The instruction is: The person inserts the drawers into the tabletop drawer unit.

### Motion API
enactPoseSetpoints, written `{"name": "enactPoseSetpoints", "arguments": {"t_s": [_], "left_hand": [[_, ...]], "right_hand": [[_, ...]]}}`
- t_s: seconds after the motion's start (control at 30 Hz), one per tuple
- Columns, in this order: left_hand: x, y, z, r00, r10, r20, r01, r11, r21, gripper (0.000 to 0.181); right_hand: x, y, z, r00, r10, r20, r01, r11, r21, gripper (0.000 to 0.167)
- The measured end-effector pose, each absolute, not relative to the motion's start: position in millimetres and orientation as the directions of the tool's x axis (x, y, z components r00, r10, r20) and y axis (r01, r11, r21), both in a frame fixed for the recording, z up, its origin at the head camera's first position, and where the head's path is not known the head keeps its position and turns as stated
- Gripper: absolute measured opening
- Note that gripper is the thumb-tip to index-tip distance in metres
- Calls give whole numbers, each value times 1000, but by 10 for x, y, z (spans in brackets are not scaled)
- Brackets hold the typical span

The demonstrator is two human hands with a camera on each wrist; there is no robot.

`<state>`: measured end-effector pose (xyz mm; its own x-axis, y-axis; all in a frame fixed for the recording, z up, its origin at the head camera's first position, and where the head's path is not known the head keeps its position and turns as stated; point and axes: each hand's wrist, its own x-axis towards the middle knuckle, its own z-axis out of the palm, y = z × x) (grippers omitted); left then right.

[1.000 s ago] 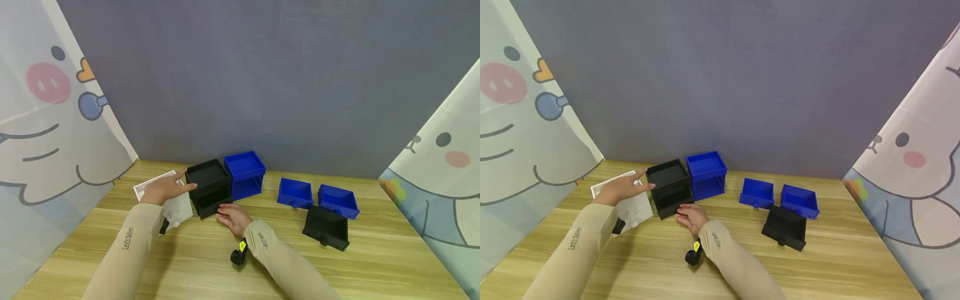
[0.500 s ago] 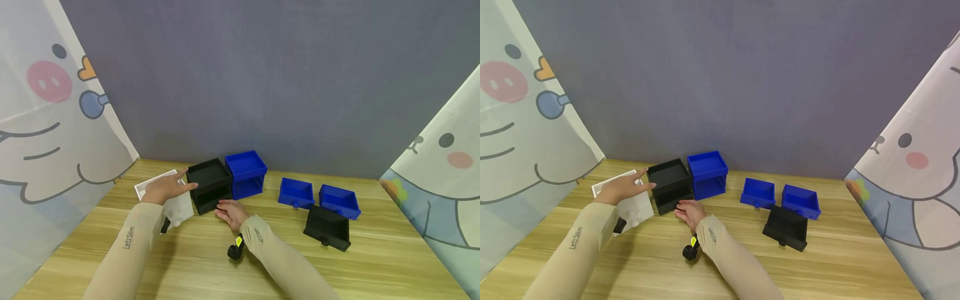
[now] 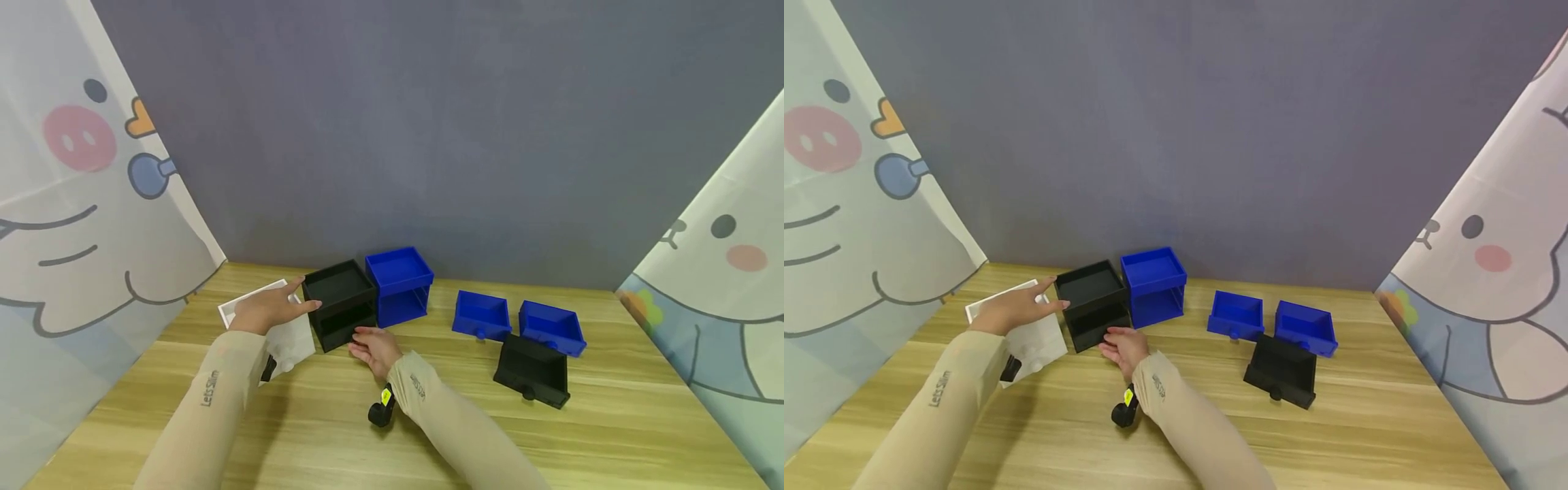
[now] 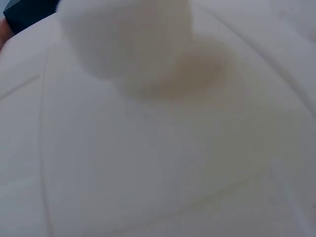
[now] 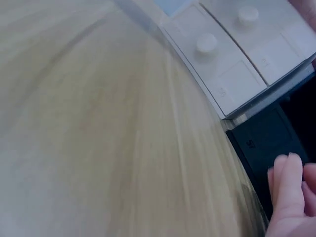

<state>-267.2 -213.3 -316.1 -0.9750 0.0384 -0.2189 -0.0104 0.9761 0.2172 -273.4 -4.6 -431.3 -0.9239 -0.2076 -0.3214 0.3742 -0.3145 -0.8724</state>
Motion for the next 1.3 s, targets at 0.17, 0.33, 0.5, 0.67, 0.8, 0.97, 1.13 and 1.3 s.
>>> {"name": "enactPoseSetpoints", "arguments": {"t_s": [0.17, 0.33, 0.5, 0.67, 0.8, 0.97, 1.13, 1.3], "left_hand": [[-2673, -2168, -3184, -973, 38, -226, -15, 974, 226, 100], [-2674, -2186, -3178, -973, 39, -228, -17, 971, 240, 100], [-2690, -2176, -3189, -972, 53, -231, -4, 971, 241, 100], [-2699, -2202, -3208, -973, 57, -224, 1, 970, 241, 102], [-2705, -2224, -3225, -975, 77, -211, 22, 968, 251, 101], [-2713, -2251, -3206, -976, 88, -200, 36, 968, 249, 102], [-2716, -2256, -3182, -974, 96, -207, 40, 965, 260, 103], [-2705, -2252, -3207, -971, 106, -212, 45, 961, 274, 101]], "right_hand": [[-2639, 229, -4247, -890, -335, -311, 387, -189, -902, 38], [-2501, 644, -4150, -850, -426, -310, 379, -86, -921, 44], [-2342, 1102, -4082, -838, -449, -309, 375, -62, -925, 47], [-2176, 1507, -4044, -837, -451, -310, 372, -55, -927, 50], [-2033, 1814, -4049, -850, -426, -309, 376, -81, -923, 50], [-1879, 2130, -4080, -860, -405, -309, 386, -124, -914, 36], [-1762, 2352, -4106, -876, -335, -347, 394, -81, -916, 29], [-1659, 2534, -4156, -878, -250, -407, 413, 30, -910, 24]]}}
